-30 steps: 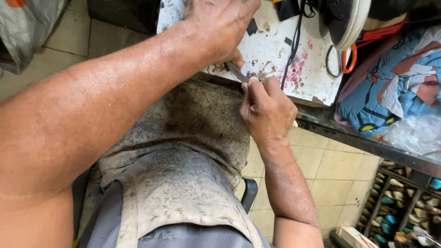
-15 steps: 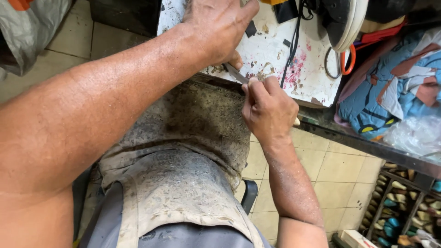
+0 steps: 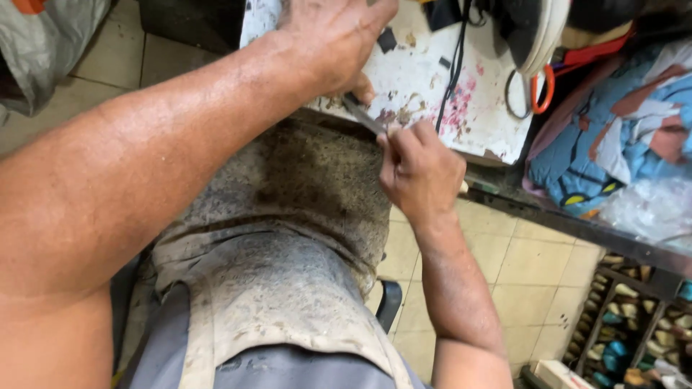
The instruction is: Scraping residue off a workbench surface using a small metal blade
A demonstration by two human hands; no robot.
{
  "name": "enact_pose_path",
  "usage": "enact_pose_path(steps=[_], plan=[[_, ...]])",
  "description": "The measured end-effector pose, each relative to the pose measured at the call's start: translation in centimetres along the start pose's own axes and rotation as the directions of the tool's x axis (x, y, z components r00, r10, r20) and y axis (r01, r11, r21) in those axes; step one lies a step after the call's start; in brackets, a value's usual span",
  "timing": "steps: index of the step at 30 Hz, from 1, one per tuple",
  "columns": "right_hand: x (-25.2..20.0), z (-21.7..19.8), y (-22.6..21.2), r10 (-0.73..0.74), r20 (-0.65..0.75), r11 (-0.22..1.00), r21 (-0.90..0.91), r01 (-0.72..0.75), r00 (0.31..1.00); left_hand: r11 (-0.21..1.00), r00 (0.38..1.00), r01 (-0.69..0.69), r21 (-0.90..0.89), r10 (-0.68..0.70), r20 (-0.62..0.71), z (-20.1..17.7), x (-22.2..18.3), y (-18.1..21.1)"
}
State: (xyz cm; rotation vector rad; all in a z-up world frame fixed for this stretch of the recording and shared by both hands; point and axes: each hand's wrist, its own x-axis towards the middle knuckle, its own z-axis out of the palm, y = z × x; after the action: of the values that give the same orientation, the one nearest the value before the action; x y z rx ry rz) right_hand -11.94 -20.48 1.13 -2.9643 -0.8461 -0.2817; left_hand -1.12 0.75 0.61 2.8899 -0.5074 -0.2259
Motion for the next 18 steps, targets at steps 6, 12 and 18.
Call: enact_pose_path(steps=[6, 12, 18], plan=[[-1.3, -3.5, 0.0, 0.054, 0.231, 0.964, 0.242, -0.111, 0.971, 0.998, 0.998, 0.033, -0.045, -0.030, 0.053, -0.8, -0.6, -0.2], [-1.9, -2.8, 0.4, 0.271, 0.011, 0.937, 0.224, -0.267, 0.962, 0.976, 0.998, 0.061, -0.207, -0.063, -0.003, -1.7, -3.5, 0.0], [-0.7, -1.9, -0.8, 0.290, 0.025, 0.946, 0.145, -0.290, 0.957, 0.982, 0.984, 0.050, -0.183, -0.079, -0.159, 3.6, -5.0, -0.2]])
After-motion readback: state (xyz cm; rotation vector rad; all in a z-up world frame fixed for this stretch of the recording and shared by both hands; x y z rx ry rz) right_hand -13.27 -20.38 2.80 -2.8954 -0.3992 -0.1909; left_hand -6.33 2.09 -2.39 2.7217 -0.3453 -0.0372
